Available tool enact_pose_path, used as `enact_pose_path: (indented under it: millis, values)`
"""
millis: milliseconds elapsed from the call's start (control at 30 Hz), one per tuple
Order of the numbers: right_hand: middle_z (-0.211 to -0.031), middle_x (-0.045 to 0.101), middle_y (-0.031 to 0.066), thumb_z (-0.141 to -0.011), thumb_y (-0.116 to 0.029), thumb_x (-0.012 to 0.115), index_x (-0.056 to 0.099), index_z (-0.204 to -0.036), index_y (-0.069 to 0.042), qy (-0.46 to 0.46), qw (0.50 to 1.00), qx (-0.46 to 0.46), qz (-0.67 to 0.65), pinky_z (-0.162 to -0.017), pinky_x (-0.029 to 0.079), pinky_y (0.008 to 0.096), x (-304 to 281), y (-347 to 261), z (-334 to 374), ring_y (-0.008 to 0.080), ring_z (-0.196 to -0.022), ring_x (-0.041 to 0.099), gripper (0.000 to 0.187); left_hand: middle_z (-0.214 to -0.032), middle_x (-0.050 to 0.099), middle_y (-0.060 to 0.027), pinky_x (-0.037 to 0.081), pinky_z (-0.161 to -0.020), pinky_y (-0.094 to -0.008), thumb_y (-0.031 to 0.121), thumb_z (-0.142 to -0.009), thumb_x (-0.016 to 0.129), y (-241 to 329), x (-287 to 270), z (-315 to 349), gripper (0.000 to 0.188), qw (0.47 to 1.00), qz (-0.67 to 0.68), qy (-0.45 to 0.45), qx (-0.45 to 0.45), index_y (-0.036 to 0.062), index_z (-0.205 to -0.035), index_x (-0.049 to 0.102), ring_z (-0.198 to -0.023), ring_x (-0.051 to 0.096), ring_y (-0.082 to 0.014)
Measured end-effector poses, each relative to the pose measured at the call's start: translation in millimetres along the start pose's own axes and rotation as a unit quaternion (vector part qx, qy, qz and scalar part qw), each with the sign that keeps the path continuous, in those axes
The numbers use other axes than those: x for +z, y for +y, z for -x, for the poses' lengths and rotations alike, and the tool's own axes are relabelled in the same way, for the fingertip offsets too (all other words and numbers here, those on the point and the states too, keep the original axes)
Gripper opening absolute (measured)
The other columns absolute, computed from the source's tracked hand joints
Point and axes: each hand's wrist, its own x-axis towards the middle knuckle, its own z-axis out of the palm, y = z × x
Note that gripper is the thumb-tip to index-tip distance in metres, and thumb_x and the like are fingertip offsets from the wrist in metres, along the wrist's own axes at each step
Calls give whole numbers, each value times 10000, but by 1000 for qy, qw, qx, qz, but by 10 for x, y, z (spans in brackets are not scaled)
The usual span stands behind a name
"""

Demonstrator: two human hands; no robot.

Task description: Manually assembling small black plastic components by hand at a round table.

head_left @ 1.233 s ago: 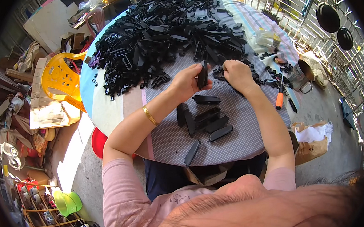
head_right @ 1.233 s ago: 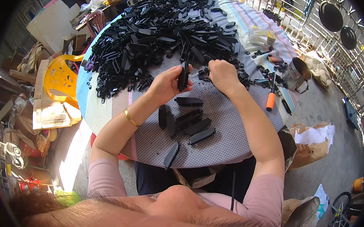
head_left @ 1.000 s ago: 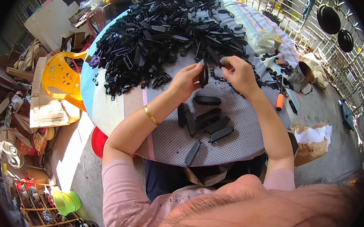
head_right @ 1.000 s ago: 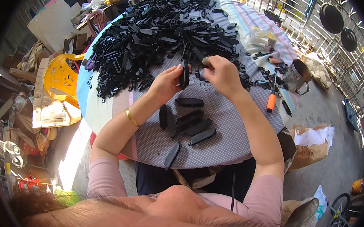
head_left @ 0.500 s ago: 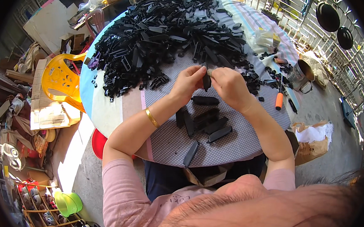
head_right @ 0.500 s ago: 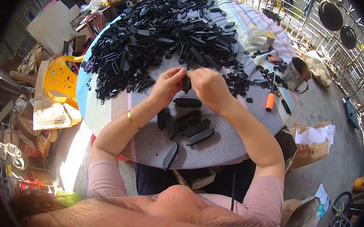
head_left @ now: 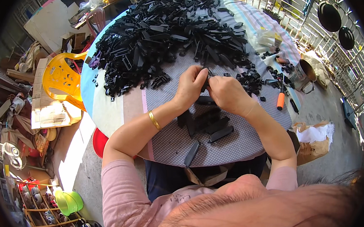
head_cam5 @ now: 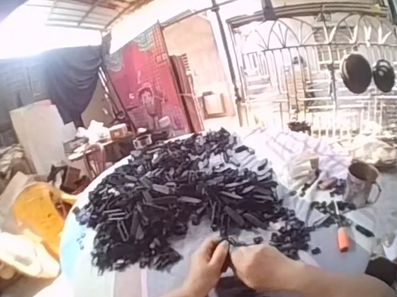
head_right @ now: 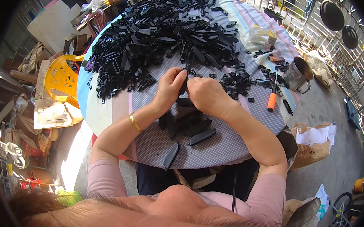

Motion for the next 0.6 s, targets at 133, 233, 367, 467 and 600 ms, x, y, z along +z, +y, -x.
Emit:
enact_pose_path:
  millis: [133, 233, 367, 467, 600]
  values:
    - [-669, 531, 171, -779, -86, 548, 476, -747, 2, -1, 999, 20, -31, -557, 448, 415, -56, -106, 4, 345, -617, 551, 119, -706, 591, -70, 433, -563, -265, 232, -864, 542, 124, 2, 25, 284, 1000, 19, 17, -11, -47, -919, 555, -634, 524, -111]
    - [-686, 539, 182, -761, -83, 555, 486, -773, 13, 37, 996, 56, -65, -556, 445, 415, -8, -147, -5, 360, -618, 553, 119, -716, 596, -68, 436, -565, -263, 221, -867, 539, 136, 57, 4, 281, 997, 1, 77, 32, -51, -939, 548, -630, 526, -110]
    - [-712, 569, 179, -750, -82, 528, 525, -757, 7, 20, 988, 108, -111, -581, 445, 423, -72, -100, -31, 359, -661, 570, 89, -734, 609, -113, 450, -568, -297, 235, -851, 567, 69, 9, -150, 300, 996, -52, 64, 42, -45, -960, 553, -617, 566, -173]
    - [-750, 606, 164, -766, -123, 532, 605, -831, -17, 86, 983, 161, -35, -600, 457, 408, -132, 329, -4, 332, -673, 589, 145, -746, 614, -151, 460, -612, -344, 272, -806, 617, 27, -48, -138, 342, 981, -183, -57, 27, -20, -976, 567, -657, 590, -266]
    - [-747, 619, 127, -744, -196, 639, 615, -946, -43, 166, 961, 204, 82, -618, 474, 367, -92, 937, 90, 288, -684, 601, 254, -722, 597, -102, 453, -594, -317, 297, -770, 660, 166, -120, -53, 384, 925, -244, -287, 54, 8, -998, 553, -655, 576, -207]
